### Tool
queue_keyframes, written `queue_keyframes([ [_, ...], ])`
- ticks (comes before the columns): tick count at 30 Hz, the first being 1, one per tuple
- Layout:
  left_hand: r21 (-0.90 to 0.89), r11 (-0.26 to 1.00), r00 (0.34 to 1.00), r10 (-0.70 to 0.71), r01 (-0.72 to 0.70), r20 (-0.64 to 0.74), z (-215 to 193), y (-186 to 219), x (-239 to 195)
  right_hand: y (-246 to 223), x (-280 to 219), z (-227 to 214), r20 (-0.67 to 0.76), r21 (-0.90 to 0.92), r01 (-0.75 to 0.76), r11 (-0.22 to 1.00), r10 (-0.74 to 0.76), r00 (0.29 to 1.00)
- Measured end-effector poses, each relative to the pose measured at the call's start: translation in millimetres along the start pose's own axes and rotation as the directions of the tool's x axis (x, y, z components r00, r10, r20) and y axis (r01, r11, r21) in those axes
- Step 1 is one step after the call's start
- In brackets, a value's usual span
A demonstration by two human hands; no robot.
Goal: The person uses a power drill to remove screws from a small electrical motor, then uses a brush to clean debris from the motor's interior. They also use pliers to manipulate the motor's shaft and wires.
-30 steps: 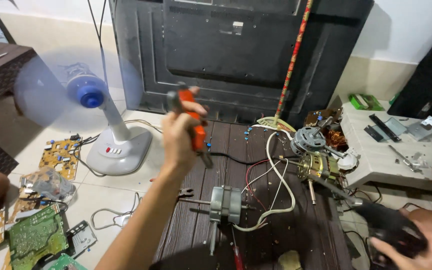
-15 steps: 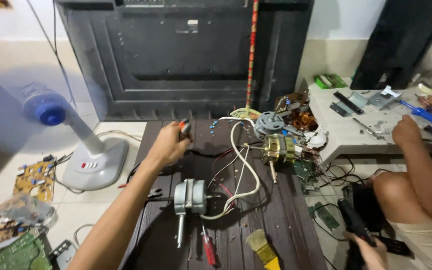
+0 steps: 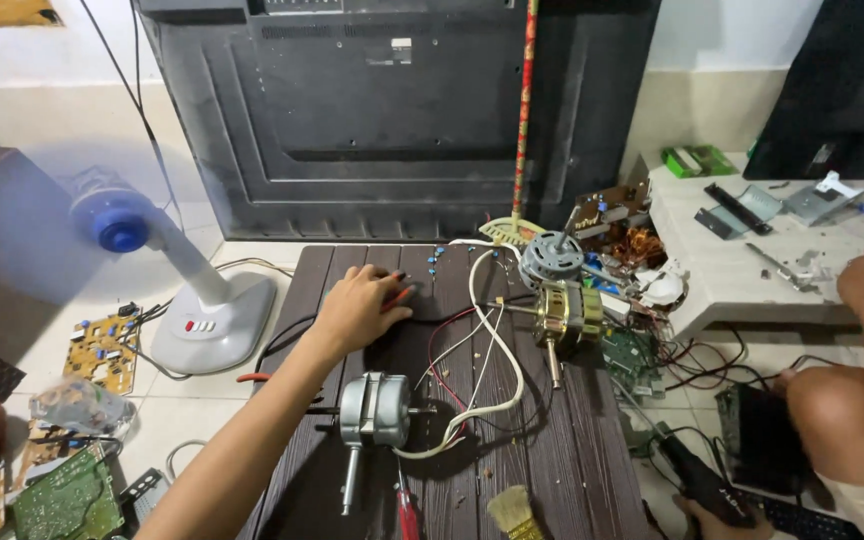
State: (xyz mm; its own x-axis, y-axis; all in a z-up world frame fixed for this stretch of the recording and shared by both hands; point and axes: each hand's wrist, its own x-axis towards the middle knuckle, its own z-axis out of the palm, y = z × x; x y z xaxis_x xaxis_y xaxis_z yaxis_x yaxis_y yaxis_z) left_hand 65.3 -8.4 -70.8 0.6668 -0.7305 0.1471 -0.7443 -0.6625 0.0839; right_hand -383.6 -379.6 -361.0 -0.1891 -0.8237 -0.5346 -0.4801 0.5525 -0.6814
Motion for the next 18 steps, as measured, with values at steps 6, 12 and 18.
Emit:
queue_keyframes([
  [6,-0.394,0.919,0.991,-0.021,-0.032,-0.129,-26,-3,-43,-10,-38,0,-0.270,-0.130,0.120,0.984,-0.152,0.951],
  [12,-0.563,0.819,0.993,0.063,-0.107,-0.096,-59,14,-126,1,-41,-7,-0.020,-0.164,0.249,0.955,-0.256,0.967],
  [18,-0.613,0.771,0.984,0.165,-0.173,-0.069,-52,25,-150,-1,-46,-22,0.036,-0.387,0.111,0.915,-0.106,0.994],
])
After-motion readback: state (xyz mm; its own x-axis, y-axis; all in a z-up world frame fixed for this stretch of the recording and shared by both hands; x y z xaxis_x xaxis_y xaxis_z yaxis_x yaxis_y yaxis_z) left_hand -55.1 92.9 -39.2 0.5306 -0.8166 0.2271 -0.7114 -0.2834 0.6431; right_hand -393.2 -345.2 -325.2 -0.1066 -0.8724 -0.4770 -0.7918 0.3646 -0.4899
